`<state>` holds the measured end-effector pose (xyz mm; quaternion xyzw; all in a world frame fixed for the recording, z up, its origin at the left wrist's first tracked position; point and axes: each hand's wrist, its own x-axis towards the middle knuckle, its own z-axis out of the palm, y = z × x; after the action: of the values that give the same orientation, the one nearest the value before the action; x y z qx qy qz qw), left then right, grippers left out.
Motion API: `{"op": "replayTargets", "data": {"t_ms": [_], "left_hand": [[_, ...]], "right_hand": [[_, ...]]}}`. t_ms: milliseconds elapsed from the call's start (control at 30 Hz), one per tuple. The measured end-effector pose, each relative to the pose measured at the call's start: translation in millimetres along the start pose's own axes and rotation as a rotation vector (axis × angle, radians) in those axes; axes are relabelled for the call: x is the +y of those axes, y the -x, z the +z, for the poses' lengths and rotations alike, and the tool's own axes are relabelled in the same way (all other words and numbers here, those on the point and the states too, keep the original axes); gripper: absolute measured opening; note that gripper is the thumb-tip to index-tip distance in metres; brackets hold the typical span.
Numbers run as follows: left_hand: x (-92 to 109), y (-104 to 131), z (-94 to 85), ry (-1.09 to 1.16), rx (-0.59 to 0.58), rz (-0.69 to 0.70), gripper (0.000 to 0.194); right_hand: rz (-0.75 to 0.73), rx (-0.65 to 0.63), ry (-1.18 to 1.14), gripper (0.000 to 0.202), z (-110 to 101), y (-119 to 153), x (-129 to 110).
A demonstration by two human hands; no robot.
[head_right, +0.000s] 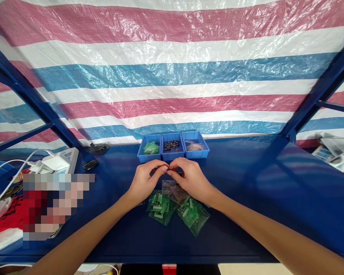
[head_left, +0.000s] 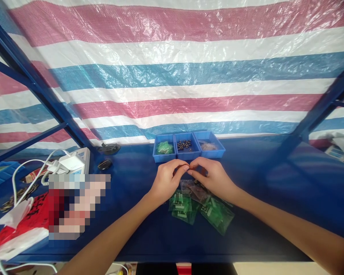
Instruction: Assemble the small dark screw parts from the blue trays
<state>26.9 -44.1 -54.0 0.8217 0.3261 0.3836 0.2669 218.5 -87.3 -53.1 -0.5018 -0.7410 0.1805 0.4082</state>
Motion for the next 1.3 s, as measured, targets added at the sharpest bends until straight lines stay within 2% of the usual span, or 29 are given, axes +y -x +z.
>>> {"op": "replayTargets", "data": {"t_ms": [233,400,633,900,1000,1133,1300], "left_hand": [[6.0,1.2,-1.3,-0.050,-0.088,-0.004,0.034],[0.9,0.3,-3.6,-0.040,-0.104,-0.013,0.047],[3.0,1.2,-5.6,-0.045,-0.197,0.070,0.036],[3.1,3.1,-1.9,-0.138,-0.223,0.105,0.039],[3.2,2.1,-3.7,-0.123,-0.242,0.080,0.042],[4.6,0.3,-3.3,-0.081,-0.202,0.014,0.042],[5.0,-2.5,-2.4,0.045,-0.153,-0.066,0.029]], "right_hand": [[-0.161,0.027,0.075,0.009,0.8,2.2,-2.5],[-0.180,0.013,0.060,0.006,1.0,3.8,-3.3],[-0.170,0.036,0.054,0.015,-2.0,3.1,-5.0],[-0.161,-0.061,0.071,0.020,-3.3,1.7,-3.0],[-0.167,-0.093,0.083,0.019,-2.7,2.8,-2.1],[-0.156,-0.063,0.051,0.017,-3.7,1.8,-3.7],[-0.038,-0.032,-0.068,0.012,-5.2,-1.3,-4.7]]}}
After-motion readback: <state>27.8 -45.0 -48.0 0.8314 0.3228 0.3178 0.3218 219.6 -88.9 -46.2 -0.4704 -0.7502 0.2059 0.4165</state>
